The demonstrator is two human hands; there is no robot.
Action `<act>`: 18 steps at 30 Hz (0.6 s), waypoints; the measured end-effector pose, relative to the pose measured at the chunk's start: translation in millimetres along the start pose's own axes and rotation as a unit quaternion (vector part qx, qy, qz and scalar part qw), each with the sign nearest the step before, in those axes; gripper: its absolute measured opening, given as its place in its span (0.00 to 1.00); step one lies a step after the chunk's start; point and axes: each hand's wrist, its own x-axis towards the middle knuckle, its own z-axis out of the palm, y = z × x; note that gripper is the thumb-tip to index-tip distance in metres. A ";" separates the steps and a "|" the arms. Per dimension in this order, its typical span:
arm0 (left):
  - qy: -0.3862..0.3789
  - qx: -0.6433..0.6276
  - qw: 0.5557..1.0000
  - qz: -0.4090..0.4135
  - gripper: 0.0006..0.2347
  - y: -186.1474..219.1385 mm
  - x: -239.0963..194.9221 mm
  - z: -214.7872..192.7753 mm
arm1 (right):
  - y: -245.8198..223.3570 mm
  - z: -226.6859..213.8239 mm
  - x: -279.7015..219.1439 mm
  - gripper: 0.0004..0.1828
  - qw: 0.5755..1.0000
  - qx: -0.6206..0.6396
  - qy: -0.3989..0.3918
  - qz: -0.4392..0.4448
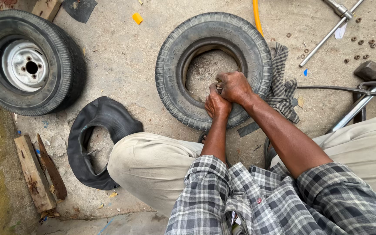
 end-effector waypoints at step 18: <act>-0.094 -0.076 0.992 0.021 0.16 5.4 12.5 -34.0 | 198.7 -125.3 -37.0 0.13 0.815 0.181 0.258 0.487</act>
